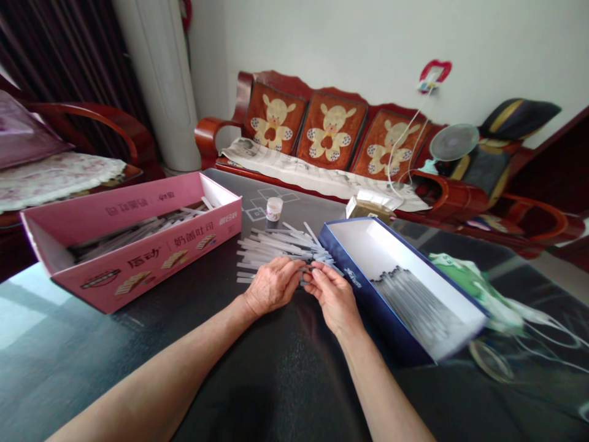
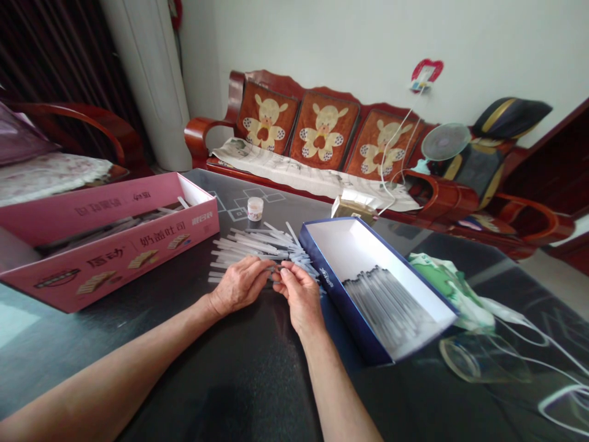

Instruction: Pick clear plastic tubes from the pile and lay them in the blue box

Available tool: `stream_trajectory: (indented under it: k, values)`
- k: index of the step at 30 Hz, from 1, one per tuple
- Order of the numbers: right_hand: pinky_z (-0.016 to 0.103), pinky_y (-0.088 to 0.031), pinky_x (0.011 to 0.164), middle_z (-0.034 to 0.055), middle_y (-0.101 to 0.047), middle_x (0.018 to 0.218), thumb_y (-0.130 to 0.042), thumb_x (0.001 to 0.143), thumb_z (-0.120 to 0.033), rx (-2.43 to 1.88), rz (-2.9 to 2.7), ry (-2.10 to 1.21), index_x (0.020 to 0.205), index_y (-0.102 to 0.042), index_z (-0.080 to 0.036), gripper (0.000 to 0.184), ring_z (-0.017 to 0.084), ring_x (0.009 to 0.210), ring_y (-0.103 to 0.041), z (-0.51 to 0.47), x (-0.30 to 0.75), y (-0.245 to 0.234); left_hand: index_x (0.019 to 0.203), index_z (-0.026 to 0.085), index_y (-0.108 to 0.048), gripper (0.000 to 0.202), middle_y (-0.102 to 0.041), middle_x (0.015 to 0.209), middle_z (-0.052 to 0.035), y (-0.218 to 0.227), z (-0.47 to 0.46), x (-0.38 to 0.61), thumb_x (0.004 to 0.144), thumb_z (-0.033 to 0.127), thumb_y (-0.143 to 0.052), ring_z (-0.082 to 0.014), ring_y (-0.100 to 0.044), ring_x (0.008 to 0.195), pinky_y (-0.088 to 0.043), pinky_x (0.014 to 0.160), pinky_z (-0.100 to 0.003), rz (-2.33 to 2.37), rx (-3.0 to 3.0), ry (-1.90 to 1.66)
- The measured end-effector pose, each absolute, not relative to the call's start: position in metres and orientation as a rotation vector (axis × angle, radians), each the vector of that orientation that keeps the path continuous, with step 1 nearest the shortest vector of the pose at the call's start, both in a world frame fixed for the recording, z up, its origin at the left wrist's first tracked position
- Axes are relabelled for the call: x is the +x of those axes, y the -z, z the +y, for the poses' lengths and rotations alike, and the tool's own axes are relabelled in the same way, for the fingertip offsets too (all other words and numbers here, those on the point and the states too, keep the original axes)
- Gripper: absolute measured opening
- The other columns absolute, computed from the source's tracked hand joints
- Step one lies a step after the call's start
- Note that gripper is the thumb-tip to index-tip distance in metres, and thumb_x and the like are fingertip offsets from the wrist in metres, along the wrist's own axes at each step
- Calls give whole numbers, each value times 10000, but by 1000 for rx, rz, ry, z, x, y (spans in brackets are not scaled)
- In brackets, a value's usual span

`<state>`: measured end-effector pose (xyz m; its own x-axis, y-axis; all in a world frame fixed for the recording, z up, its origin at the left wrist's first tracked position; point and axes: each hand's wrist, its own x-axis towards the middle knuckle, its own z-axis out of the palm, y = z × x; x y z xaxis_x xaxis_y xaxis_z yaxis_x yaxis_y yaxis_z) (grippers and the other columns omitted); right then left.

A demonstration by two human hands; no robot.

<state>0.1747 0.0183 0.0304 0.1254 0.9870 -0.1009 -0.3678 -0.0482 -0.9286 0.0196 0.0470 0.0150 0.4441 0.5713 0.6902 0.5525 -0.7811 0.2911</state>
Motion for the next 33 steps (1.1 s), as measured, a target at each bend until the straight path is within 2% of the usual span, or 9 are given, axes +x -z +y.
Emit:
stream_trajectory:
  k: [12,19,23,28,33]
  values:
    - [206,-532,620,3,-710,802,-793,644,-324,-1046,-829,-1285,886,-718,-198,283,121,743,-663,17,172,-25,1126,149,-557,256,-596,832,-56,-15,46,20,944,240,-402,-163,-581,780,-517,723,-289,1029,2680,-1237]
    - [250,-539,623,19,-713,814,-795,636,-356,-1120,-872,-1218,886,-727,-198,304,149,735,-662,19,176,-21,1149,168,-577,265,-584,959,-76,-12,48,19,933,242,-441,-139,-602,841,-540,734,-254,947,2585,-1291]
    - [271,-549,639,20,-715,800,-779,655,-377,-1146,-922,-1174,909,-730,-200,313,160,730,-662,19,176,-17,1085,154,-598,231,-583,956,-77,-13,48,19,929,235,-449,-144,-597,862,-542,759,-261,903,2562,-1314]
    - [325,-573,688,27,-724,805,-751,670,-395,-1207,-1030,-1092,943,-725,-190,343,188,733,-677,19,176,-17,1101,149,-589,244,-593,973,-81,-13,48,18,937,241,-432,-150,-601,868,-538,761,-266,950,2590,-1260]
    - [349,-579,704,43,-731,824,-693,709,-402,-1241,-1202,-1018,928,-708,-187,307,208,730,-693,20,181,-22,1067,143,-607,245,-623,920,-82,-15,51,18,942,247,-423,-178,-575,836,-505,760,-311,1018,2724,-1226]
